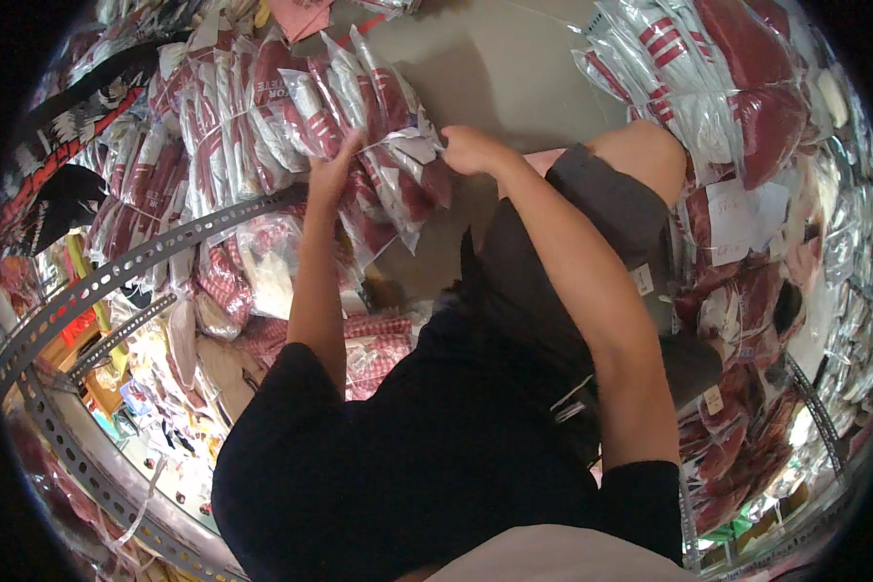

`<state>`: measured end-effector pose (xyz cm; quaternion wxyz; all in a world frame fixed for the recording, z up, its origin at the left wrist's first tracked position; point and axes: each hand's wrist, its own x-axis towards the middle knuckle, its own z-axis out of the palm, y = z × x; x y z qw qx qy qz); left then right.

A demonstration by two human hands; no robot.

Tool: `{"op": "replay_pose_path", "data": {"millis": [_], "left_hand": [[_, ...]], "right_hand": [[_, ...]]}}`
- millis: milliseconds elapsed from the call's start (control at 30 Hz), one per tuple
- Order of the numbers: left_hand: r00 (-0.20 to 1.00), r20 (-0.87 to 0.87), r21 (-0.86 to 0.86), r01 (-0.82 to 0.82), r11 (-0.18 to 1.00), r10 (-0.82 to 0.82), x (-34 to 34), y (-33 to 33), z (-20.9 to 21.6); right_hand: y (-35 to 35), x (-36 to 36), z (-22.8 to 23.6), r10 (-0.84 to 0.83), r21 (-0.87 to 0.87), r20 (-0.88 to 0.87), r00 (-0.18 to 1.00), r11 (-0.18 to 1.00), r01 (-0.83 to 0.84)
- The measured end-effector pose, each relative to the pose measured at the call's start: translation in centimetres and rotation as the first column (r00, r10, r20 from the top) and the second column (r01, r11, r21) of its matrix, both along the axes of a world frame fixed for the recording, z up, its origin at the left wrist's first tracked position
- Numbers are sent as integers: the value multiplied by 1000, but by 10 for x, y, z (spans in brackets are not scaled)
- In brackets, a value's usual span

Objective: The person walks through a store aisle and repeatedly picks up, inspects, and restacks packaged textile items on metal shelves. They handle multiple bundles of red and white patterned fabric, adjusting their positions and stacking them neatly.

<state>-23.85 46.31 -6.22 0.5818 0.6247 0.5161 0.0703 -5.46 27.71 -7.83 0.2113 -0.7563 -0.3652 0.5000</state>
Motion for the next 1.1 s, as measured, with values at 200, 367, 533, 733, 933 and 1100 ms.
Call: {"op": "replay_pose_path", "data": {"millis": [200, 367, 533, 733, 933, 1100], "left_hand": [[991, -44, -14, -129, 992, 128, -6, 24, -6], [981, 151, 58, -129, 990, 119, -31, 28, -16], [897, 381, -240, -137, 961, 224, -50, 10, -12], [830, 501, -212, -157, 964, 246, 20, 27, 23], [820, 494, -231, -196, 953, 289, 46, 8, 20], [830, 473, -246, -199, 949, 296, 65, -20, 8]], "right_hand": [[20, -37, 58, -197, 91, -249, 948, 970, 225], [0, -62, 72, -208, 395, -269, 941, 867, 304], [-40, -92, 125, -252, 775, -38, 967, 603, 187], [-76, 29, 233, -790, 844, -99, 605, 256, 472], [-88, 100, 207, -575, 590, -128, 808, 611, 528], [-107, 77, 241, -284, 596, -570, 771, 502, 627]]}}
